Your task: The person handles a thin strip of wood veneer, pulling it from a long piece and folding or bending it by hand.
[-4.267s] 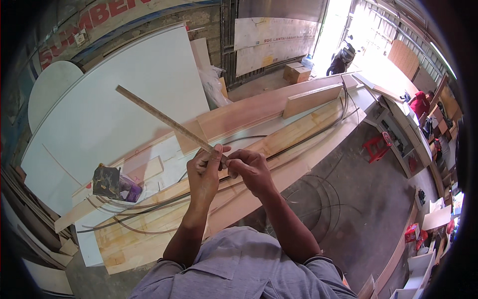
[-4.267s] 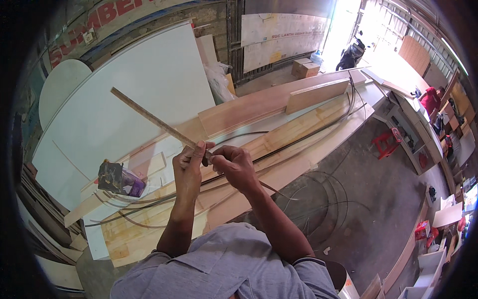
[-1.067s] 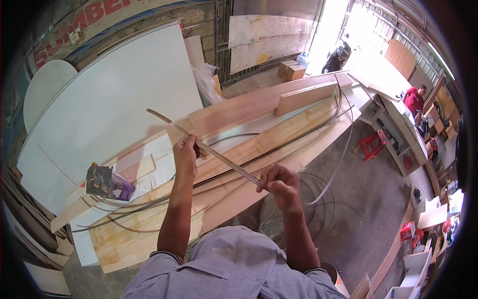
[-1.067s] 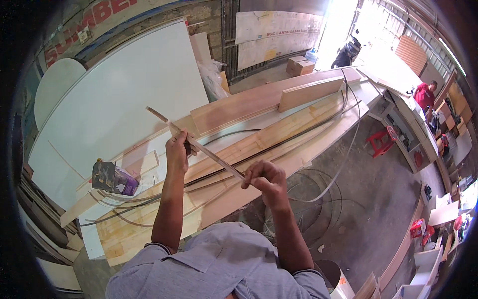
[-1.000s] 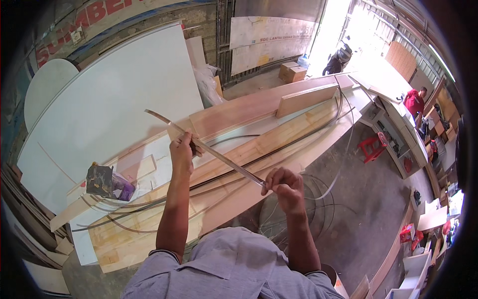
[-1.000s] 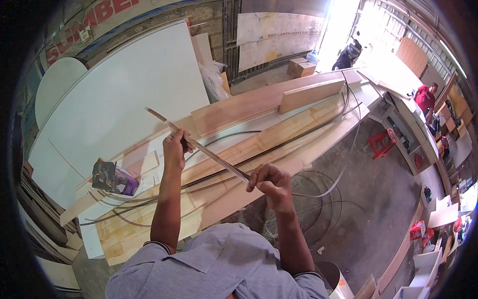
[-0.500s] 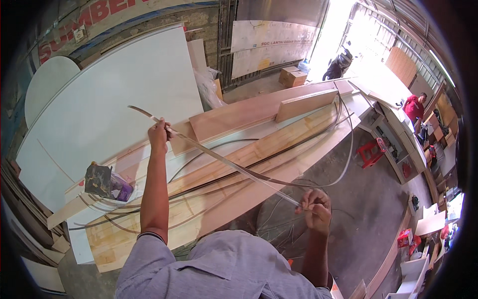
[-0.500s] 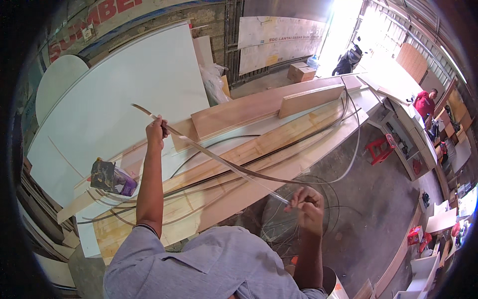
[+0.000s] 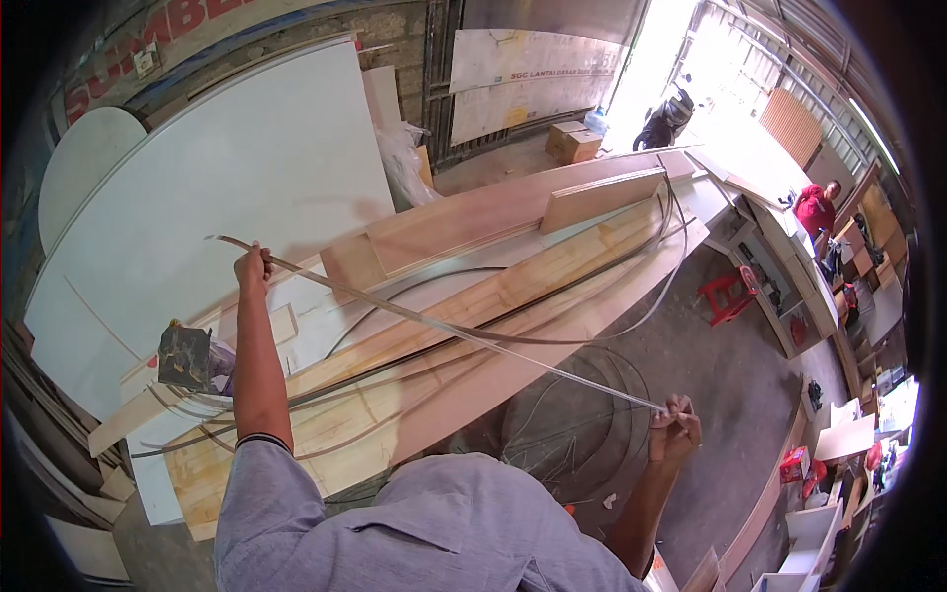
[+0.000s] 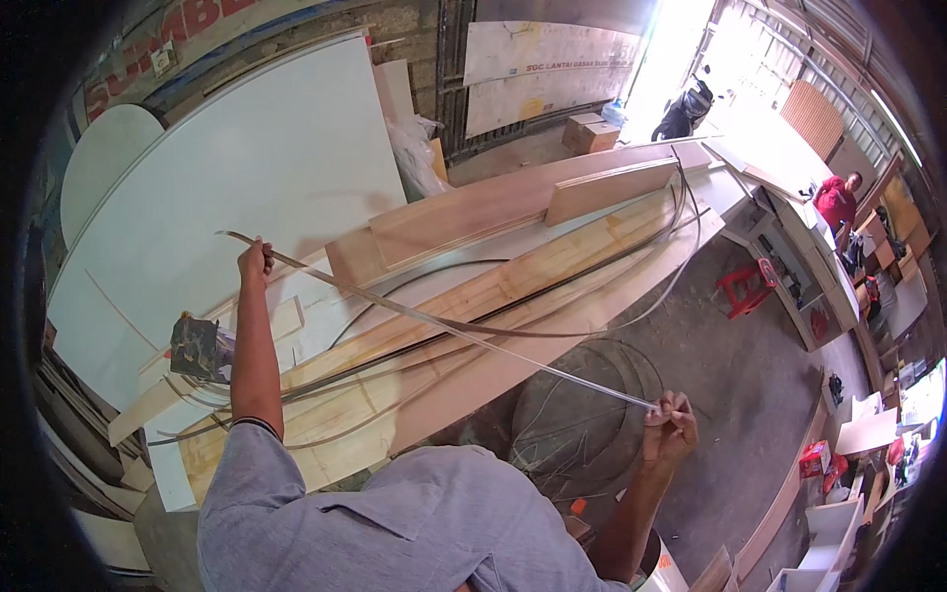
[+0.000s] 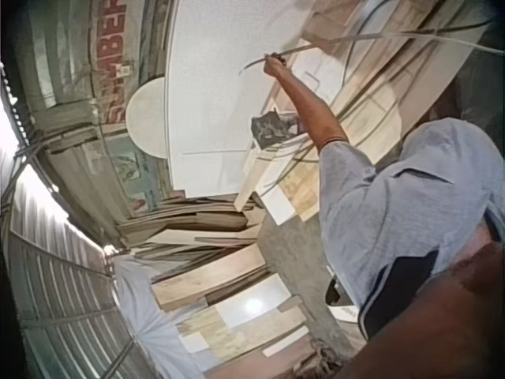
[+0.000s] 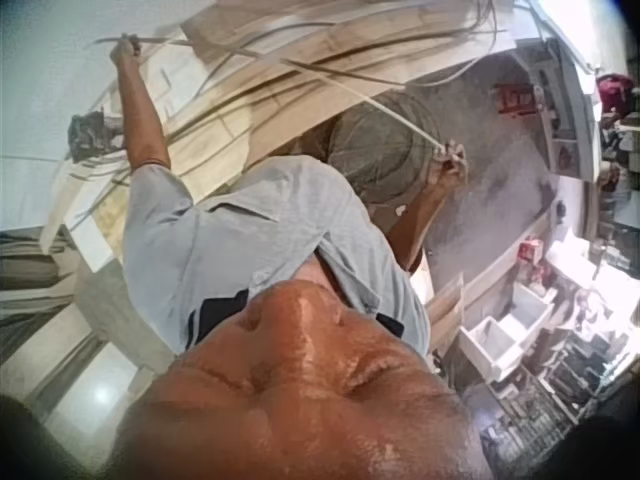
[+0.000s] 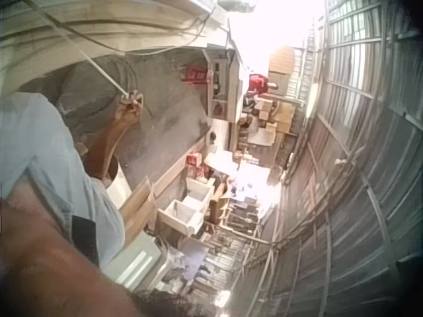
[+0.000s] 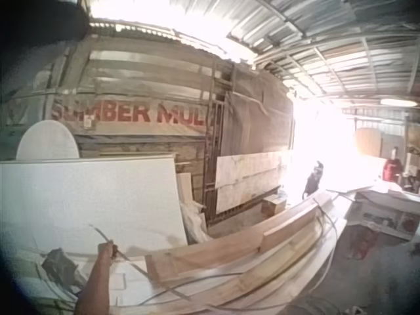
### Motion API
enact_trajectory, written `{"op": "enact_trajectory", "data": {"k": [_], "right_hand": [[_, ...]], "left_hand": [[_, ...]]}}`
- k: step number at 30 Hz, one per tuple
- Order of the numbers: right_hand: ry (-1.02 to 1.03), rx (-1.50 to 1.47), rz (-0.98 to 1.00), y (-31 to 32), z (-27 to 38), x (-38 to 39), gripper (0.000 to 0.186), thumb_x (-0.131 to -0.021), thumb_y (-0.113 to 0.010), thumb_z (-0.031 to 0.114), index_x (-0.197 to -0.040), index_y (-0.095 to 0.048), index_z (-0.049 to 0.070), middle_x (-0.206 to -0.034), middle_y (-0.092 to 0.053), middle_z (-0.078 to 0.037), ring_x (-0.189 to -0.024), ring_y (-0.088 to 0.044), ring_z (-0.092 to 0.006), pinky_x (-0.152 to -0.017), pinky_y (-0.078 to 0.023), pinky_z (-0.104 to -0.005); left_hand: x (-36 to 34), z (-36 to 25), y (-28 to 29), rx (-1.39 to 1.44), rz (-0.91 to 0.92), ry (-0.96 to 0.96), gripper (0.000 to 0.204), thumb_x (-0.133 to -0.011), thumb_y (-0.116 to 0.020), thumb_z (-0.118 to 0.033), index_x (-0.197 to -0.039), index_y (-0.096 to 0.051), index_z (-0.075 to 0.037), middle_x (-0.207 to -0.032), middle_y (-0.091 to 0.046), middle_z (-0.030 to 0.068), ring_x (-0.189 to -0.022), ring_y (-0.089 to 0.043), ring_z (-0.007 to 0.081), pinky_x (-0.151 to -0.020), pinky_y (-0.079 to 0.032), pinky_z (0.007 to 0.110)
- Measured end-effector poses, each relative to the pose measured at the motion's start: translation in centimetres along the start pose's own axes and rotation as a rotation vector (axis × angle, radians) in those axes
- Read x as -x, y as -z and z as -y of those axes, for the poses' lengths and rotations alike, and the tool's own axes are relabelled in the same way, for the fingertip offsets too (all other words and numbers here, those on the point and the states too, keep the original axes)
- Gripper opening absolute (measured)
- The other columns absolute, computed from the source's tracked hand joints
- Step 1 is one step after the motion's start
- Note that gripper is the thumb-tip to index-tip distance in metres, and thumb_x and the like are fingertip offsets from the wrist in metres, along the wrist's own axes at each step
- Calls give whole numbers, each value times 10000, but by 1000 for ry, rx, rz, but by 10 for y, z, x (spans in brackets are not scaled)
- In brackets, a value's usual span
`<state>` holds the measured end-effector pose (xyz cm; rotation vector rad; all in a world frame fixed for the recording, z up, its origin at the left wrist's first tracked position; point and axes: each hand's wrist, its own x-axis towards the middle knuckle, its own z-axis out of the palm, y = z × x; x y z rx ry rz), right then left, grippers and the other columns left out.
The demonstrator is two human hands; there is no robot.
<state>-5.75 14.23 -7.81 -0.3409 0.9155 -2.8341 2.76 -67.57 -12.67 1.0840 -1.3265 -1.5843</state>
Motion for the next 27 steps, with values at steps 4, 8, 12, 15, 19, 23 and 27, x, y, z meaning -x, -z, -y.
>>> {"op": "enact_trajectory", "data": {"k": [4, 8, 12, 15, 19, 23, 27], "right_hand": [[144, -17, -142, 45, 21, 12, 62, -796, -533, 51, -785, -490, 10, -842, -525, -118, -769, -593, -247, -713, -556, -365], [198, -41, -225, 95, 45, 28, 94, -826, -542, 53, -812, -547, -39, -933, -560, -154, -794, -604, -265, -735, -562, -391], [324, -25, -376, 141, 62, 41, 115, -823, -551, 93, -748, -535, 7, -898, -579, -134, -783, -602, -249, -756, -582, -362], [344, 8, -508, 171, 74, 50, 116, -813, -558, 84, -716, -553, 20, -834, -607, -129, -774, -620, -251, -759, -589, -373], [343, 46, -715, 205, 96, 55, 104, -791, -556, 61, -693, -564, 28, -758, -625, -125, -750, -644, -248, -756, -601, -400], [327, 94, -765, 240, 102, 60, 108, -786, -543, 75, -687, -564, 39, -725, -604, -116, -683, -626, -232, -702, -583, -359], [-331, 623, -1007, 279, 52, 56, 207, -812, -627, 225, -680, -563, 80, -648, -543, -97, -566, -557, -224, -513, -479, -308]], "left_hand": [[-19, 2, 21, 5, -54, 15, 391, -985, -555, -358, -770, -643, -44, -567, -539, 20, -406, -476, 105, -348, -287, 235], [-35, 5, 42, 1, -127, 50, 388, -979, -559, -365, -760, -650, -59, -553, -531, 16, -408, -466, 100, -357, -285, 232], [-51, 6, 60, -2, -148, 58, 394, -984, -542, -373, -767, -655, -64, -534, -497, 3, -408, -420, 89, -374, -288, 234], [-63, 3, 72, 51, -145, 66, 392, -990, -535, -374, -785, -657, -63, -535, -487, -7, -408, -401, 81, -376, -286, 230], [-71, -7, 86, 103, -173, 72, 374, -988, -556, -350, -803, -658, -43, -557, -503, -14, -410, -396, 68, -378, -281, 220], [-66, -17, 96, 175, -86, 72, 339, -998, -551, -326, -837, -649, -45, -597, -523, -16, -448, -415, 68, -391, -303, 216], [-53, -26, 93, 286, 61, 55, 304, -1019, -517, -322, -913, -632, -61, -677, -566, -10, -499, -459, 82, -405, -339, 219]]}}
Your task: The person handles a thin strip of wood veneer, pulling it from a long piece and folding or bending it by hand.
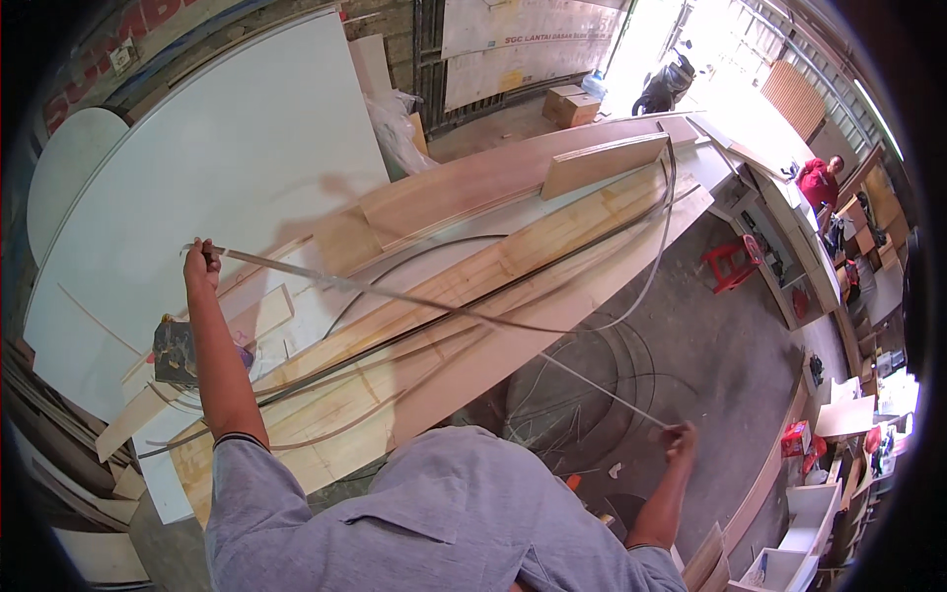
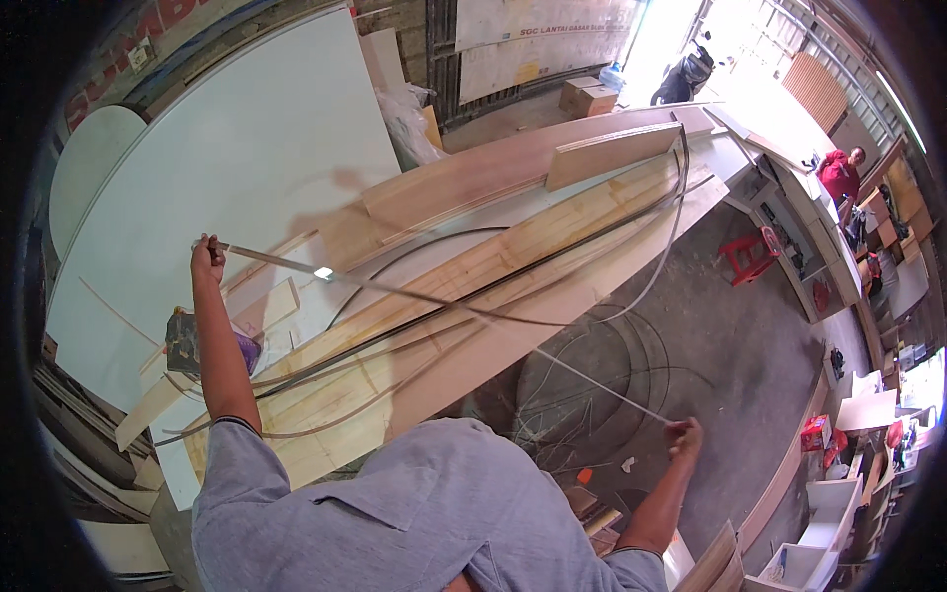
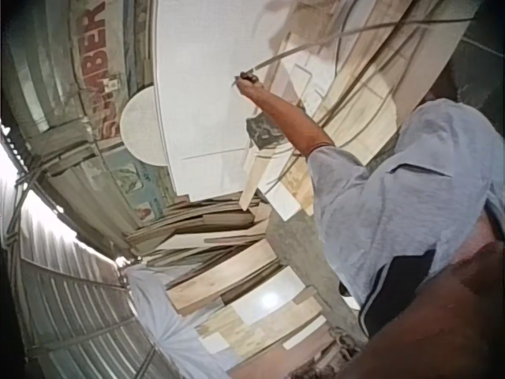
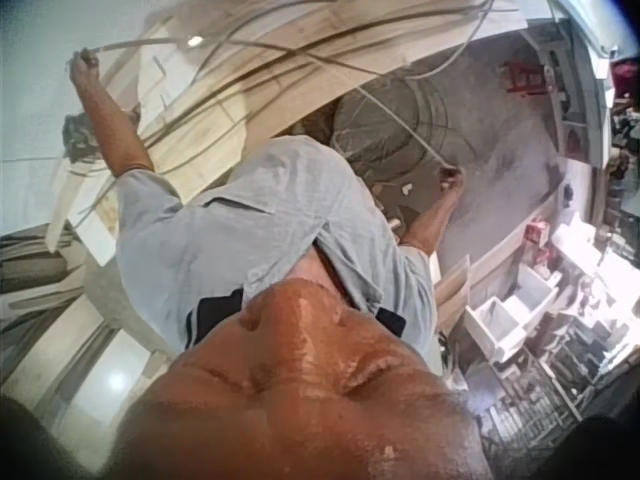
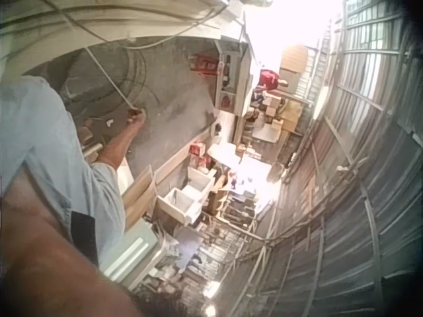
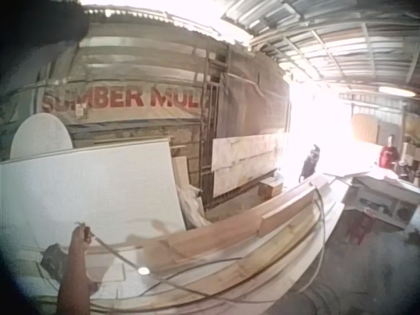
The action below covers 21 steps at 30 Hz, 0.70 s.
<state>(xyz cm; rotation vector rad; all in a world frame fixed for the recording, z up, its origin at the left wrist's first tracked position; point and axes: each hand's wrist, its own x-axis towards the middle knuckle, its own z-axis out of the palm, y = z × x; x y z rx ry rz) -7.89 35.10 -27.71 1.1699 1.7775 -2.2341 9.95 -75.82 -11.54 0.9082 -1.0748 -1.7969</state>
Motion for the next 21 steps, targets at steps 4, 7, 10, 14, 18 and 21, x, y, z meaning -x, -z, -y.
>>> {"op": "enact_trajectory", "data": {"k": [4, 7, 10, 14, 18, 21], "right_hand": [[-97, 563, -21, -44, -91, 5, 307, -787, -649, 237, -959, -651, -18, -821, -646, -197, -630, -645, -349, -567, -554, -490], [332, 1592, -160, -88, -130, 36, 338, -780, -634, 212, -1076, -665, 52, -1089, -640, -177, -931, -656, -358, -765, -532, -529], [650, 1552, -469, -164, -157, 73, 256, -784, -606, 200, -1006, -713, 134, -1280, -596, -75, -1196, -560, -301, -974, -450, -469], [621, 820, -103, -256, -124, 94, 207, -825, -590, 196, -978, -702, 113, -1047, -691, -92, -1006, -648, -284, -919, -466, -443], [159, 166, 596, -322, -74, 122, 357, -928, -583, 392, -1005, -644, 49, -888, -671, -87, -886, -650, -179, -814, -508, -358], [169, 561, 762, -355, -54, 161, 438, -920, -613, 455, -1038, -613, 33, -809, -647, -71, -740, -633, -141, -682, -490, -285]], "left_hand": [[14, -13, -9, 13, 39, -12, 298, -1027, -501, -325, -934, -618, -67, -710, -569, 4, -506, -478, 104, -401, -354, 221], [25, -23, -12, 20, 60, -38, 288, -1030, -496, -310, -955, -611, -57, -711, -559, 13, -506, -479, 110, -401, -359, 224], [34, -30, -14, 40, 78, -36, 281, -1032, -491, -298, -970, -603, -48, -722, -558, 23, -511, -481, 109, -409, -361, 227], [42, -38, -17, 47, 99, -45, 275, -1032, -491, -292, -974, -596, -45, -737, -562, 28, -516, -484, 110, -419, -365, 227], [43, -45, -17, 63, 125, -31, 277, -1029, -498, -295, -974, -594, -42, -742, -562, 25, -528, -488, 109, -428, -364, 224], [46, -47, -16, 89, 118, -23, 291, -1028, -499, -312, -958, -597, -48, -729, -561, 22, -531, -488, 108, -433, -365, 226]]}}
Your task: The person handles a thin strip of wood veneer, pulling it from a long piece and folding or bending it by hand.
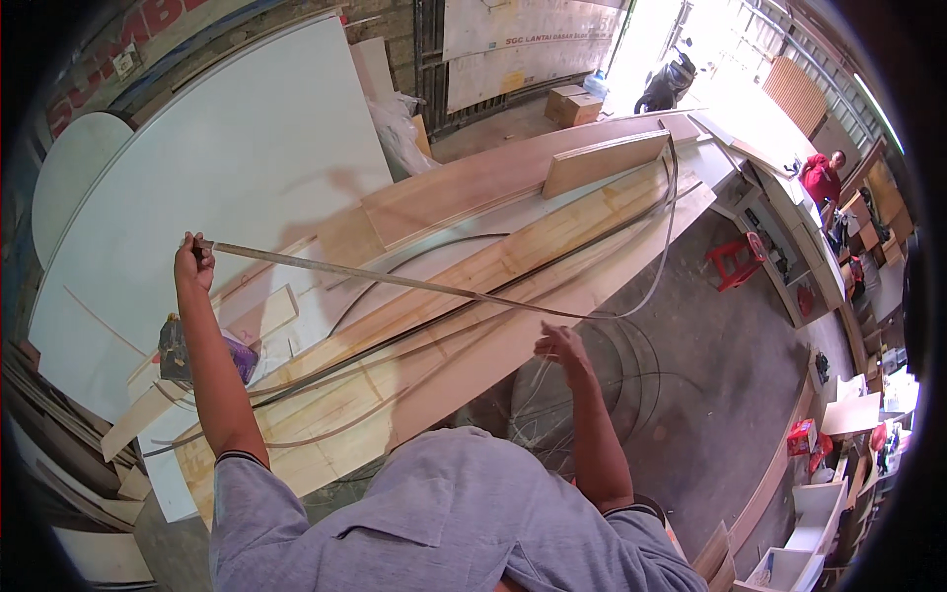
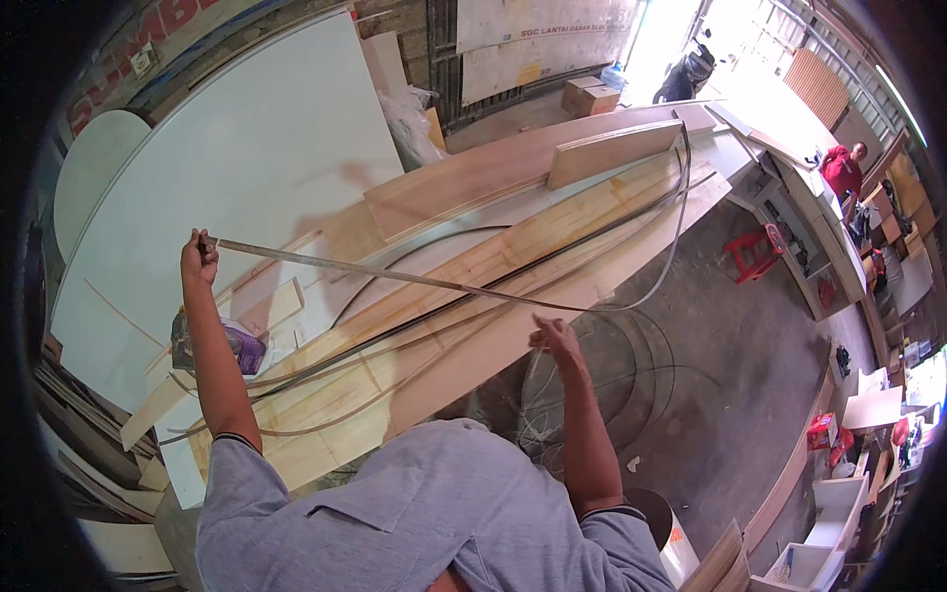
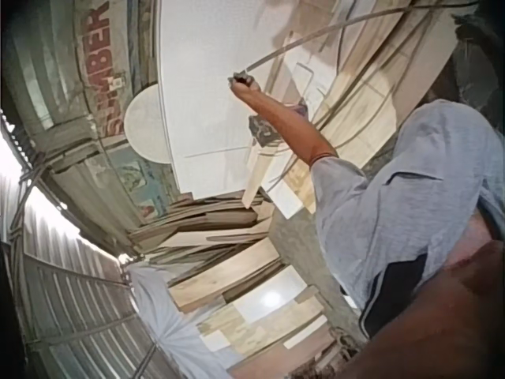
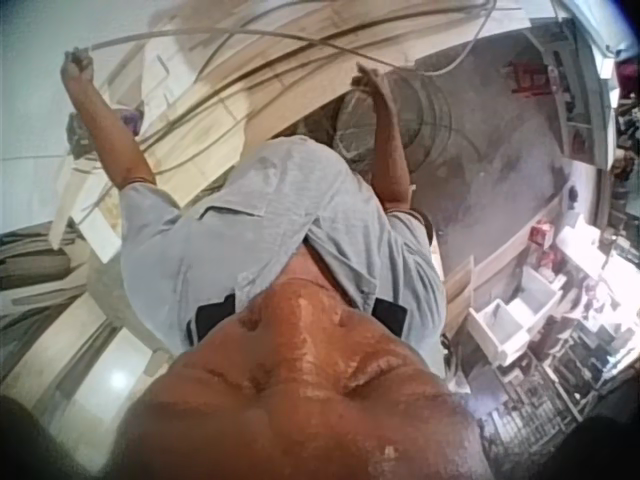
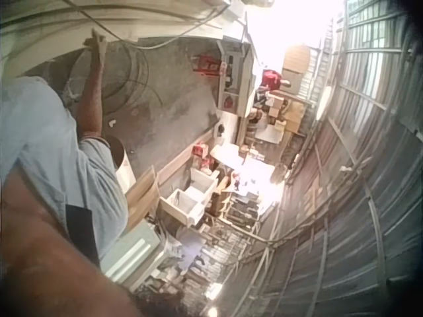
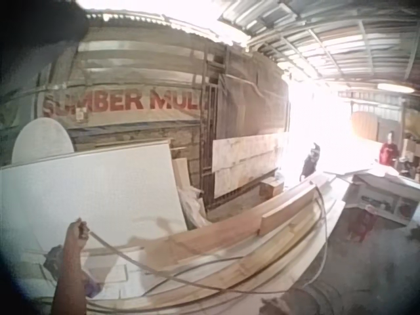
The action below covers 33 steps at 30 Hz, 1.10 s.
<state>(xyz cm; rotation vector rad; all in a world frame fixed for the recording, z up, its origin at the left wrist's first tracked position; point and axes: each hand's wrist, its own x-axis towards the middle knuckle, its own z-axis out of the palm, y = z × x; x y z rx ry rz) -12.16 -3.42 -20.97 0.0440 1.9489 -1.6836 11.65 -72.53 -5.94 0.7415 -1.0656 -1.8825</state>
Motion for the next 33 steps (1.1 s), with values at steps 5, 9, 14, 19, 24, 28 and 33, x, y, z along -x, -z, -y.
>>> {"op": "enact_trajectory", "data": {"k": [5, 9, 14, 19, 24, 28, 33], "right_hand": [[151, 4, 159, -40, 59, 42, 352, -1018, -524, 329, -904, -669, 29, -699, -520, -18, -563, -476, -96, -554, -411, -274], [696, 416, 81, -72, 111, 67, 264, -972, -605, 242, -846, -658, 16, -812, -541, -69, -800, -548, -167, -700, -444, -319], [1123, 504, 30, -102, 172, 77, 208, -945, -642, 208, -846, -660, 26, -876, -556, -90, -847, -559, -201, -762, -459, -335], [1007, 149, 275, -129, 212, 81, 251, -999, -578, 216, -868, -649, 13, -916, -595, -65, -918, -586, -173, -838, -470, -313], [787, 119, 353, -140, 242, 106, 326, -1041, -490, 238, -881, -642, -2, -801, -626, -41, -835, -602, -130, -781, -476, -286], [758, 61, 468, -143, 258, 126, 347, -1046, -490, 288, -890, -635, 15, -710, -576, -19, -675, -545, -86, -645, -444, -248], [816, 214, 407, -128, 258, 150, 351, -1044, -492, 278, -853, -631, 19, -654, -505, 9, -622, -462, -67, -572, -381, -251]], "left_hand": [[20, 6, -10, 77, 37, -55, 419, -993, -538, -448, -971, -623, -38, -706, -578, 21, -544, -511, 118, -460, -402, 232], [45, 59, -35, 278, 153, 85, 679, -852, -639, -635, -1052, -641, 14, -811, -668, 78, -619, -583, 141, -538, -459, 238], [126, 201, -91, -31, 240, 296, 657, -841, -531, -743, -1006, -634, -115, -988, -692, 25, -811, -575, 142, -733, -441, 352], [275, 259, -180, 348, 767, 482, 1006, -838, -303, -850, -1424, -405, -40, -1194, -624, 103, -1177, -555, 217, -971, -424, 439], [325, 229, -234, 192, 970, 429, 860, -902, -426, -733, -1447, -381, -70, -1239, -604, 108, -1155, -566, 212, -955, -445, 387], [317, 211, -266, 99, 837, 395, 613, -992, -467, -547, -1309, -523, -26, -1088, -650, 92, -856, -624, 177, -758, -493, 294], [308, 195, -295, 250, 696, 242, 540, -1019, -446, -496, -1139, -620, 0, -919, -664, 56, -760, -600, 117, -679, -490, 281]]}}
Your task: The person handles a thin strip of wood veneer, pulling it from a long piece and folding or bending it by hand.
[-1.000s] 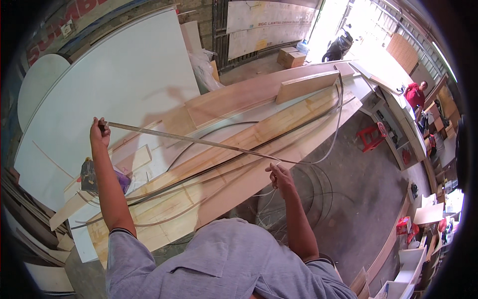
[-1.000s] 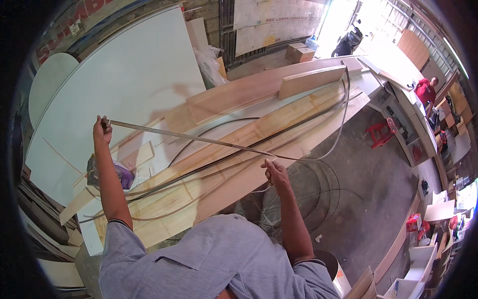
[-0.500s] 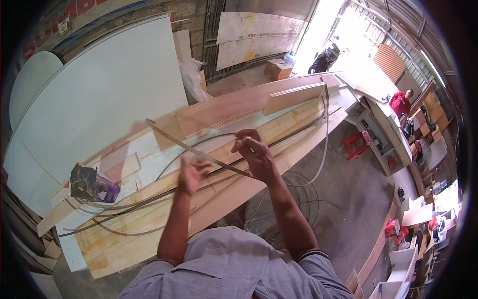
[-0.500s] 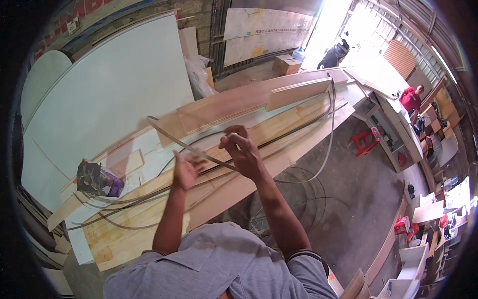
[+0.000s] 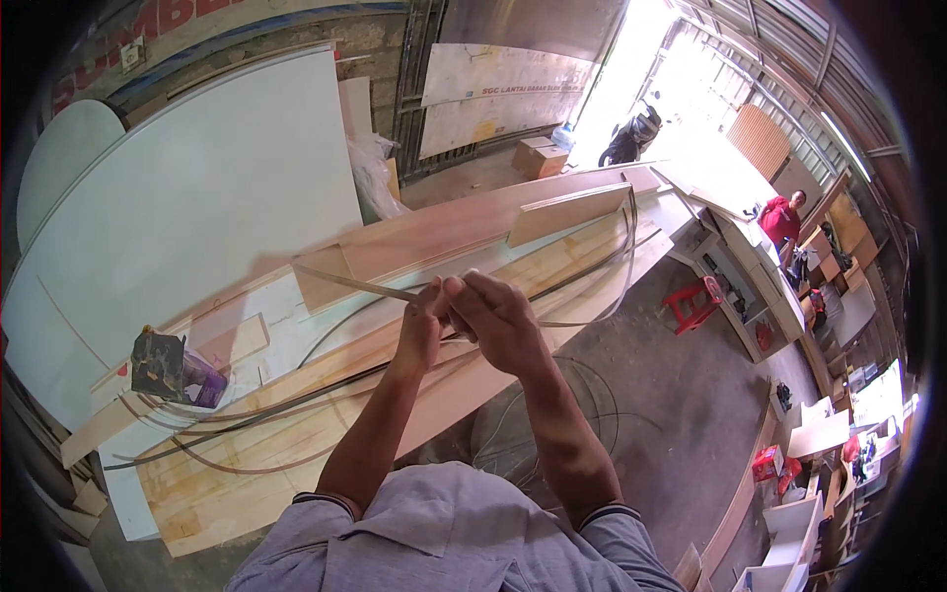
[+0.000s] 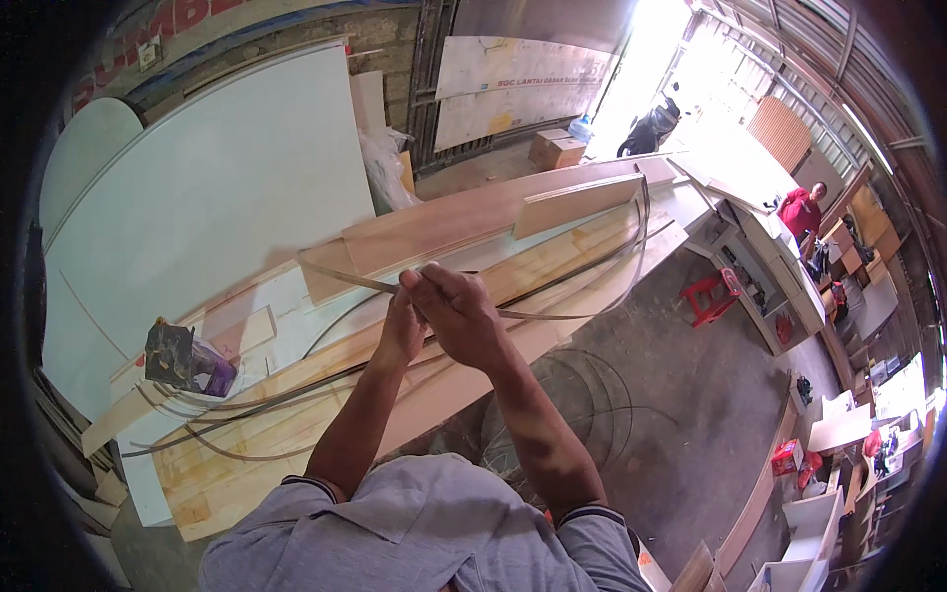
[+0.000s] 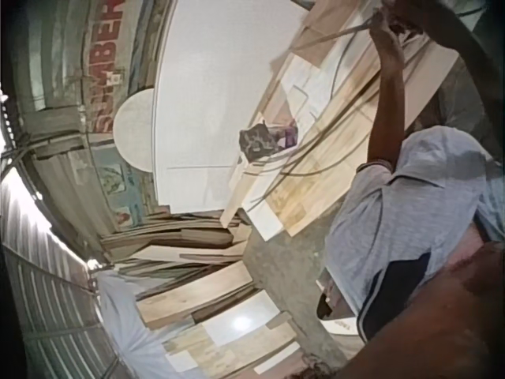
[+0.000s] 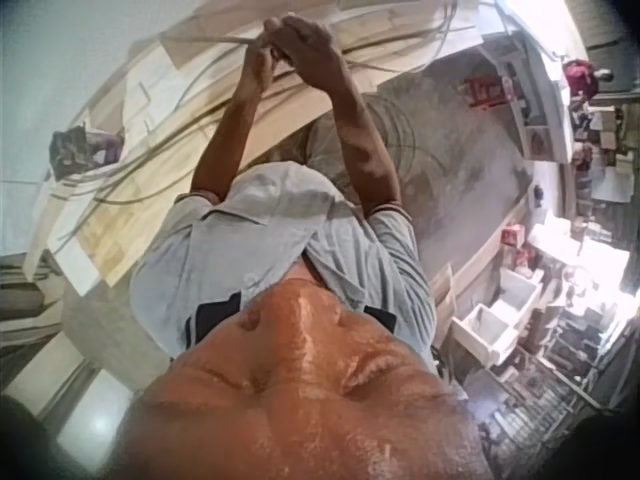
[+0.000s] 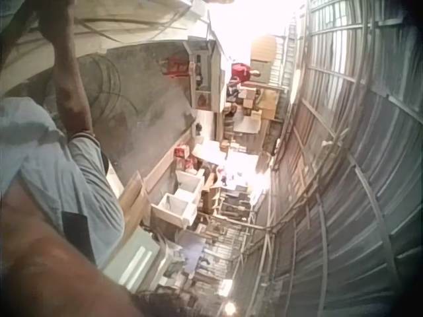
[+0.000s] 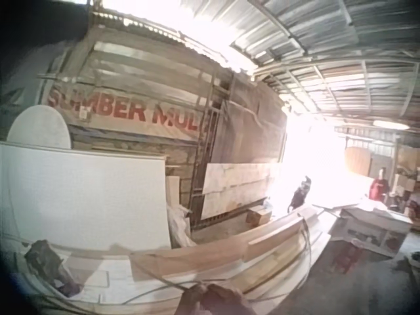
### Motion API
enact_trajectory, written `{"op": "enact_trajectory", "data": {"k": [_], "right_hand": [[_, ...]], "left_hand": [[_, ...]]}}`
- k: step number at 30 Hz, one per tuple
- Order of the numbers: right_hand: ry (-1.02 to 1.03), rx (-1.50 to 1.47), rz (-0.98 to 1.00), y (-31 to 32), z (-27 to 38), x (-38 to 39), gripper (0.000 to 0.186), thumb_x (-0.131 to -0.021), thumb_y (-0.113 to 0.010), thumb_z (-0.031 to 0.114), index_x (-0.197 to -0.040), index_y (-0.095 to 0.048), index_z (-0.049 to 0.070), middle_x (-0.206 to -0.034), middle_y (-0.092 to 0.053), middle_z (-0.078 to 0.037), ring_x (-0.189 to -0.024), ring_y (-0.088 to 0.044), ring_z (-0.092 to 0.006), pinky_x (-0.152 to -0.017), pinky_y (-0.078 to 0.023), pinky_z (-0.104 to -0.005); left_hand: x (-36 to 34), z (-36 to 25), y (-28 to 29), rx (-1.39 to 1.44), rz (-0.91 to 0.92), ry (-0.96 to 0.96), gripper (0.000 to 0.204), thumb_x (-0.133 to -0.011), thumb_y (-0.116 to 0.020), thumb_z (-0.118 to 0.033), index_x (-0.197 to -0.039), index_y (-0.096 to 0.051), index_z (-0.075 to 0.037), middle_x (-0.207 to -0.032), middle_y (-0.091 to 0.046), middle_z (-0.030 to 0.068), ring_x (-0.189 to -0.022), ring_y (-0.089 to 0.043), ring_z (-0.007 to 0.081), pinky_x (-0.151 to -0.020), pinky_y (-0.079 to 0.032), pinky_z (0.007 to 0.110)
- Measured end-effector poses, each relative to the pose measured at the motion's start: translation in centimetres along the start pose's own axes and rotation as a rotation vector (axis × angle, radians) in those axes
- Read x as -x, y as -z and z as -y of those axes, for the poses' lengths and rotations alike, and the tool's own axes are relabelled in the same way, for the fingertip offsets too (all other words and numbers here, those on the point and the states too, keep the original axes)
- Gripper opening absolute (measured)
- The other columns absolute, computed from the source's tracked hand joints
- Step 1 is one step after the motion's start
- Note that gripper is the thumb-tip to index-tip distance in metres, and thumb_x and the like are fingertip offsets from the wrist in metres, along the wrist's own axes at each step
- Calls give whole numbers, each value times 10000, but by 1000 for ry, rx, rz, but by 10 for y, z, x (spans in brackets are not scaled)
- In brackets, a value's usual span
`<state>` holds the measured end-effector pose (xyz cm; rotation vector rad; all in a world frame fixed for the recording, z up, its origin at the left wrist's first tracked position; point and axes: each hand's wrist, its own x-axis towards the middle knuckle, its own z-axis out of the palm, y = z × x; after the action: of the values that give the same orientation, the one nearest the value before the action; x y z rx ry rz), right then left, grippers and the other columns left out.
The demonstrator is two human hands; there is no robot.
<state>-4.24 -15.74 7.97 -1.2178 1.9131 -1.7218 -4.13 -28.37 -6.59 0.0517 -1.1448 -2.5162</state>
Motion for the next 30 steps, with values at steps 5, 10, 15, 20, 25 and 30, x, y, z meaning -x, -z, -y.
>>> {"op": "enact_trajectory", "data": {"k": [5, 10, 15, 20, 25, 30], "right_hand": [[3, 97, -21, 15, 10, 42, 361, -1042, -492, 261, -821, -638, 16, -644, -492, 14, -609, -445, -63, -560, -367, -248], [-78, -76, -105, 50, 15, 90, 343, -1030, -513, 253, -832, -649, 8, -637, -502, 16, -594, -441, -65, -541, -354, -245], [-161, -79, -225, 103, 17, 140, 347, -1020, -528, 280, -839, -645, 8, -645, -532, 8, -586, -438, -64, -530, -331, -231], [-121, 1, -380, 151, 16, 196, 471, -982, -559, 393, -741, -595, -11, -628, -522, -50, -498, -422, -100, -478, -292, -263], [-11, -89, -422, 205, 13, 241, 409, -988, -567, 328, -757, -609, -7, -617, -534, -43, -485, -422, -79, -458, -302, -253], [19, -179, -480, 262, 21, 279, 425, -994, -562, 339, -714, -568, 19, -592, -477, -25, -454, -386, -86, -443, -318, -262]], "left_hand": [[-37, 7, 3, -171, -227, -58, 535, -1031, -422, -483, -934, -622, 3, -714, -633, 67, -637, -615, 136, -551, -470, 255], [-67, 13, 32, -228, -435, -141, 537, -1026, -436, -476, -819, -585, -4, -586, -572, 62, -402, -492, 130, -364, -363, 264], [-86, -2, 79, -251, -467, -203, 524, -1023, -448, -471, -760, -576, -36, -559, -540, 43, -397, -472, 119, -362, -350, 260], [-97, -36, 128, -304, -541, -217, 523, -1021, -451, -474, -712, -564, -68, -545, -522, 26, -381, -447, 107, -347, -323, 258], [-103, -78, 184, -429, -595, -183, 548, -995, -456, -548, -708, -546, -90, -533, -479, 3, -361, -400, 95, -323, -276, 236], [-99, -113, 237, -408, -607, -167, 532, -981, -485, -559, -725, -546, -97, -537, -457, -7, -363, -370, 84, -327, -268, 219]]}}
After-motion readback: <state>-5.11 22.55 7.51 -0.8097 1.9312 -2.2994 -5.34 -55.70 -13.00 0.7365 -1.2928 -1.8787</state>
